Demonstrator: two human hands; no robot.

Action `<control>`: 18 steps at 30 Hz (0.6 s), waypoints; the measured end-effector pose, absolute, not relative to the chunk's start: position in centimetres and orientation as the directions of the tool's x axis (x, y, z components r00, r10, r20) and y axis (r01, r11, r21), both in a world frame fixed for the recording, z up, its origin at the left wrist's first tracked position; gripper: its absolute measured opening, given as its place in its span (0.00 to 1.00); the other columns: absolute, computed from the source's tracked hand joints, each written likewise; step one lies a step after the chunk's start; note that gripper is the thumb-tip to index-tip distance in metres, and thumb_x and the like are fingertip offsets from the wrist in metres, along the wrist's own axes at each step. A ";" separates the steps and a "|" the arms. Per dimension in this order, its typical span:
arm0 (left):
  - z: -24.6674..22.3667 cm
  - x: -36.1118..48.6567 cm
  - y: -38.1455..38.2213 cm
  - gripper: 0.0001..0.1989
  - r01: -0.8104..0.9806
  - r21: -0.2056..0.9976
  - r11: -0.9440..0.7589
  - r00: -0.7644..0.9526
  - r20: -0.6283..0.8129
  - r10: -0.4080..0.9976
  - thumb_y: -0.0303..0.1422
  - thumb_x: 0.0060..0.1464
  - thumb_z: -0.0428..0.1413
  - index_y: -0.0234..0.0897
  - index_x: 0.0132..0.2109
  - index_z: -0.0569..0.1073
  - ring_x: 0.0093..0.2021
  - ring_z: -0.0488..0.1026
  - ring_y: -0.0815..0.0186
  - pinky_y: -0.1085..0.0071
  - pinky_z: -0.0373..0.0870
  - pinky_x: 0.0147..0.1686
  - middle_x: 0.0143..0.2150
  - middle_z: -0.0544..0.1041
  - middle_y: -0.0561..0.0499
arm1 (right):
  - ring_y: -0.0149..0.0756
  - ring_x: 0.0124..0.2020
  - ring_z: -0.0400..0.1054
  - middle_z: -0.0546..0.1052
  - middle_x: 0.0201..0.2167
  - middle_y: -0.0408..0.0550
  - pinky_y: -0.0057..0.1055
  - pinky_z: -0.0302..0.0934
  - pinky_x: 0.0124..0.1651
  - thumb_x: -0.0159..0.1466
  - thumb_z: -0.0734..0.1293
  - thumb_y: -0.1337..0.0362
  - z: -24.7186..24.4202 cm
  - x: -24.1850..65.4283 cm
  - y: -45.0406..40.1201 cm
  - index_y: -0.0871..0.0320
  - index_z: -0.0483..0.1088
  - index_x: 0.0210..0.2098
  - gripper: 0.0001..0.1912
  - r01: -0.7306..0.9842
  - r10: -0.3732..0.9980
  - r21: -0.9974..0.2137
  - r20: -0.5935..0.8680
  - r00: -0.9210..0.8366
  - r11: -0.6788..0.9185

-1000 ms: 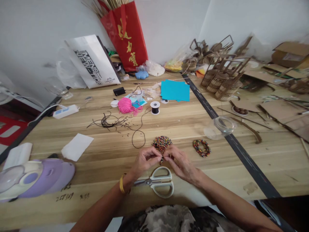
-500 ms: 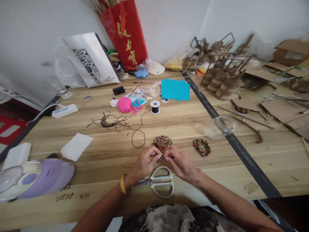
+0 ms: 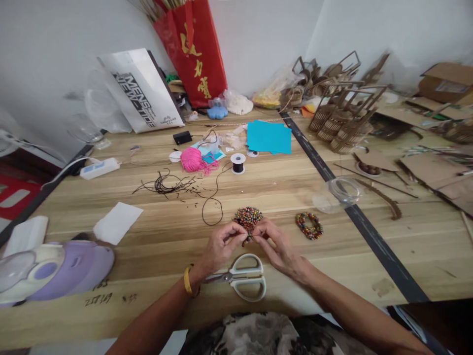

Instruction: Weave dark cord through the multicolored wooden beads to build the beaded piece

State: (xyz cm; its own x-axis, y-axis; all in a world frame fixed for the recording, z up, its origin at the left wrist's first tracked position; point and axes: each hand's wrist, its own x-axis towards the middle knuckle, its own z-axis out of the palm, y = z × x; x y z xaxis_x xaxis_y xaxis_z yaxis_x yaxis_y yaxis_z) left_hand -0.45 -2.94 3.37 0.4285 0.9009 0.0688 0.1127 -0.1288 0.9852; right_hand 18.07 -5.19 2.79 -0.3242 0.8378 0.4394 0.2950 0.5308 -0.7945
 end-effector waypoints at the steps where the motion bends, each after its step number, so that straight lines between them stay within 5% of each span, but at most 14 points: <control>1: 3.4 -0.5 -2.9 0.09 0.105 0.986 -0.128 0.426 0.072 0.902 0.35 0.56 0.54 0.32 0.33 0.72 0.29 0.68 0.69 0.75 0.65 0.30 0.28 0.72 0.50 | 0.34 0.33 0.63 0.68 0.31 0.47 0.29 0.59 0.34 0.67 0.58 0.68 2.8 18.1 -5.2 0.58 0.64 0.36 0.05 0.291 0.838 -0.797 0.438 -0.326 0.529; 18: 2.7 -0.4 -2.7 0.07 -0.016 0.994 -0.108 0.414 0.105 0.904 0.32 0.48 0.61 0.32 0.33 0.75 0.33 0.74 0.66 0.73 0.70 0.36 0.32 0.77 0.47 | 0.35 0.35 0.64 0.69 0.32 0.48 0.31 0.61 0.37 0.66 0.59 0.71 2.6 18.2 -5.0 0.57 0.63 0.37 0.04 0.324 0.777 -0.714 0.507 -0.372 0.621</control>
